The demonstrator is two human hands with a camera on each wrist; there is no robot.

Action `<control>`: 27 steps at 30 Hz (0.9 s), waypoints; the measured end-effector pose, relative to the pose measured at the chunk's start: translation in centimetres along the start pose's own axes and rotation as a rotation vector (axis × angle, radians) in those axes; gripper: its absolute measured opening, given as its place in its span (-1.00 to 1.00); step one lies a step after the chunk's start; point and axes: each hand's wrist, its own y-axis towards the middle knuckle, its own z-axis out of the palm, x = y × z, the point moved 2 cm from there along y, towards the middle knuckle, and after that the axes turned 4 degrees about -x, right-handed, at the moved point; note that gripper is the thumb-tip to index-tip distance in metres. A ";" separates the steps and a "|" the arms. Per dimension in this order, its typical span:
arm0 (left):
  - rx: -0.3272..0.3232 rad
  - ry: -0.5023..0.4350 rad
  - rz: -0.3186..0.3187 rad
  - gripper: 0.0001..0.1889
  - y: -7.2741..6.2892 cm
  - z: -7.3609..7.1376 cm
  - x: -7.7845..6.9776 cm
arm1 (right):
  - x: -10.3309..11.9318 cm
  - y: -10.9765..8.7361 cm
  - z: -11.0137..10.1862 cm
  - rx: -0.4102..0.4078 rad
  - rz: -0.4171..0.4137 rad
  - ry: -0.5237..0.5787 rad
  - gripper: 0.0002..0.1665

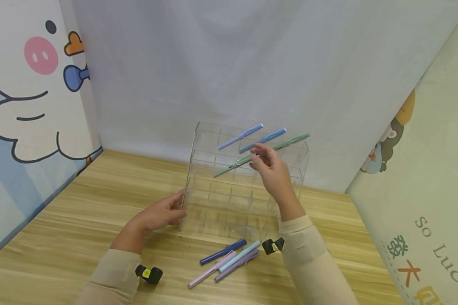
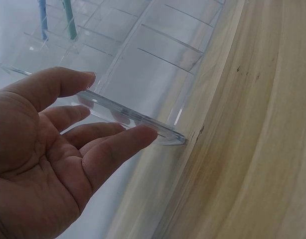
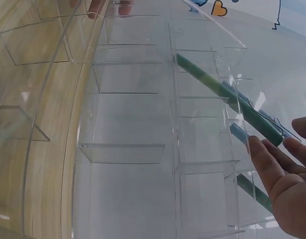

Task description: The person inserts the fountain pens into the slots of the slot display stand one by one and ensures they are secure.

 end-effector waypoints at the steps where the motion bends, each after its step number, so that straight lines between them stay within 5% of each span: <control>1: 0.000 0.002 -0.001 -0.12 0.0 0.0 0.0 | 0.0 -0.2 -0.2 -0.011 -0.006 -0.001 -0.49; 14: 0.008 -0.002 0.010 -0.09 -0.1 0.0 0.1 | 0.0 -3.6 -3.1 -0.070 -0.057 0.056 -0.46; 27: 0.029 -0.039 0.024 -0.12 0.0 0.1 0.0 | -0.3 -8.5 -5.6 -0.013 -0.136 0.060 -0.39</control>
